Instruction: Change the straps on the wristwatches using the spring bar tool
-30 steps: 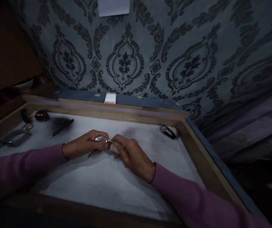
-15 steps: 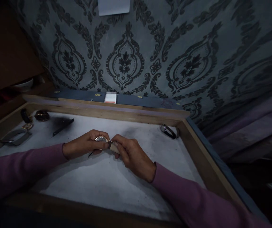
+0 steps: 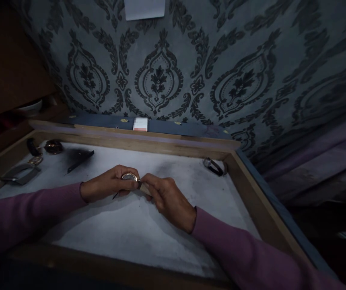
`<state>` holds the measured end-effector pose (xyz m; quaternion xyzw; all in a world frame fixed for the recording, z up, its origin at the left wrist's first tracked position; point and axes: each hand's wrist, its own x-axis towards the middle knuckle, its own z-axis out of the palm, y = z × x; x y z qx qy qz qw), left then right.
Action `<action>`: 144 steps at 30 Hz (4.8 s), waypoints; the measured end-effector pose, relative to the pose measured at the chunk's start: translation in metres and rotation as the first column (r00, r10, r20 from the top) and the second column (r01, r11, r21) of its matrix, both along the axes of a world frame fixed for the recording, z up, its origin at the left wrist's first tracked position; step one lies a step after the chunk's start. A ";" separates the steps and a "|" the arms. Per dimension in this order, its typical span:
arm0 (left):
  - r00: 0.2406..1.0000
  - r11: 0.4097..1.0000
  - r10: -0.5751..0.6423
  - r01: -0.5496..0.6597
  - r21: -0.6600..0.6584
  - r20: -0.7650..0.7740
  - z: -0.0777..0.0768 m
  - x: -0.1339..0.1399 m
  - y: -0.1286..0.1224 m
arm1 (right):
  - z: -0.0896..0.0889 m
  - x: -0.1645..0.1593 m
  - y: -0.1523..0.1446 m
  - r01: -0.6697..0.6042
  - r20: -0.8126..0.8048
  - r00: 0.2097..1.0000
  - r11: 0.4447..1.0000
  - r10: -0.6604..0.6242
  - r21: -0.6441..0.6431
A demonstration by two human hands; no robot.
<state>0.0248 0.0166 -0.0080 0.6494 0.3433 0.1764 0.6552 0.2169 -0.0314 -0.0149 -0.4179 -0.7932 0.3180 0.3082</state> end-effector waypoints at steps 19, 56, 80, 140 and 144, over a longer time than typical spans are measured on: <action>1.000 1.000 0.022 -0.022 0.011 0.006 0.005 0.001 0.000 | -0.006 -0.001 -0.001 0.013 -0.167 0.984 0.957 -0.064 -0.290; 0.997 0.997 0.081 -0.081 -0.007 0.005 0.004 0.002 -0.001 | -0.006 -0.004 0.001 -0.015 -0.325 0.935 0.900 -0.142 -0.436; 0.997 0.997 0.082 -0.082 -0.002 -0.001 0.005 0.002 -0.001 | -0.008 -0.003 0.001 0.023 -0.317 0.931 0.900 -0.178 -0.436; 0.998 0.998 0.055 -0.055 0.015 -0.024 0.005 0.002 -0.001 | -0.010 -0.004 0.002 0.029 -0.292 0.948 0.950 -0.124 -0.310; 0.998 0.998 0.056 -0.055 0.028 -0.032 0.005 0.002 -0.001 | -0.009 -0.004 0.000 0.043 -0.266 0.956 0.958 -0.122 -0.284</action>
